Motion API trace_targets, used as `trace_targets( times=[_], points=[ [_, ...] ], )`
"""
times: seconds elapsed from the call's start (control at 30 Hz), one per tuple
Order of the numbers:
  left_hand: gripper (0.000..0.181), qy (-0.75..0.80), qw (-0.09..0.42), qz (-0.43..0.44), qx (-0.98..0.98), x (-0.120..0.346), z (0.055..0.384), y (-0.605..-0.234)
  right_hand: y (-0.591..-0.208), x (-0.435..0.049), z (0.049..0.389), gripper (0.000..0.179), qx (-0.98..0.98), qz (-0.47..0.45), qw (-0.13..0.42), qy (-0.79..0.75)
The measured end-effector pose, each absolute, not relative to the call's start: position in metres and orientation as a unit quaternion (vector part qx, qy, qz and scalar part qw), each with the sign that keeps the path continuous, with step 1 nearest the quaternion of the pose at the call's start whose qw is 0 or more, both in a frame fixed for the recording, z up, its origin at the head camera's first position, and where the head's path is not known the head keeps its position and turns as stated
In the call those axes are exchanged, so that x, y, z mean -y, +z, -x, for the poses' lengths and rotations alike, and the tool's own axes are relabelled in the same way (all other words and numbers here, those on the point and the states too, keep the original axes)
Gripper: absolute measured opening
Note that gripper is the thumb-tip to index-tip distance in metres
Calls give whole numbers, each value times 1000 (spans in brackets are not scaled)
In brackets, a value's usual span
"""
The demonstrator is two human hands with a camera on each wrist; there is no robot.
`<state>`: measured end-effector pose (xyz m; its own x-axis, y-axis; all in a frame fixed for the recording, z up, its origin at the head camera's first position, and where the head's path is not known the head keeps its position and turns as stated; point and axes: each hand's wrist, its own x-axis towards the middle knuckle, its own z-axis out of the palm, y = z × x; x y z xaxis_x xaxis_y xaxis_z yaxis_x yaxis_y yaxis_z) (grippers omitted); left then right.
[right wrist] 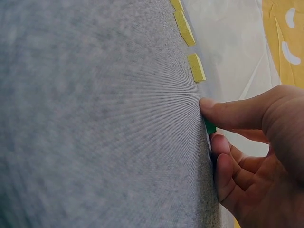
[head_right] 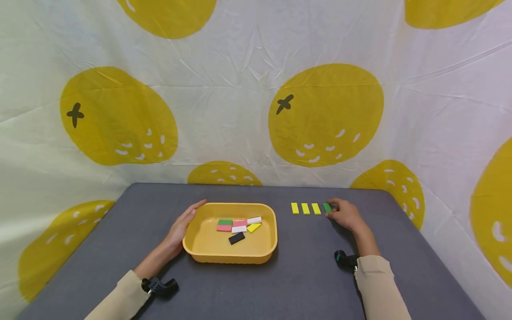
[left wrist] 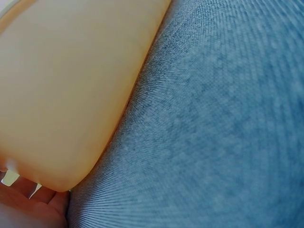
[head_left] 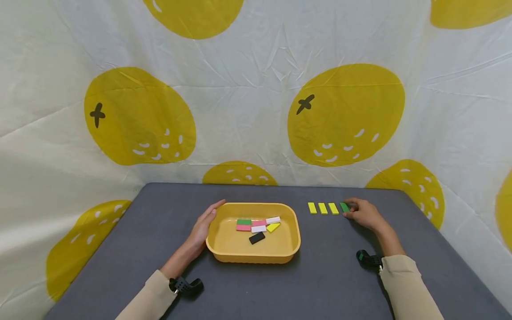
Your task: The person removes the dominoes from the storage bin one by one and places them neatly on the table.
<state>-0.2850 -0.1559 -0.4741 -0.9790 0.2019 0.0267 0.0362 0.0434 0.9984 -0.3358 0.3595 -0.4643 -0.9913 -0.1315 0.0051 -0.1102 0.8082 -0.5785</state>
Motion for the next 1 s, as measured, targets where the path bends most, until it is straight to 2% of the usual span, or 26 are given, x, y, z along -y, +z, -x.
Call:
trace_targets(
  times=[0.23, 0.57, 1.0],
  points=[
    [50, 691, 67, -96, -714, 156, 288, -474, -464, -360, 334, 52, -950, 69, 17, -306],
    [48, 691, 60, -88, -715, 153, 288, -470, -457, -366, 335, 63, -950, 84, 11, -302],
    [49, 687, 63, -83, -719, 155, 286, -473, -418, -337, 327, 60, -935, 90, -38, -341]
  ],
)
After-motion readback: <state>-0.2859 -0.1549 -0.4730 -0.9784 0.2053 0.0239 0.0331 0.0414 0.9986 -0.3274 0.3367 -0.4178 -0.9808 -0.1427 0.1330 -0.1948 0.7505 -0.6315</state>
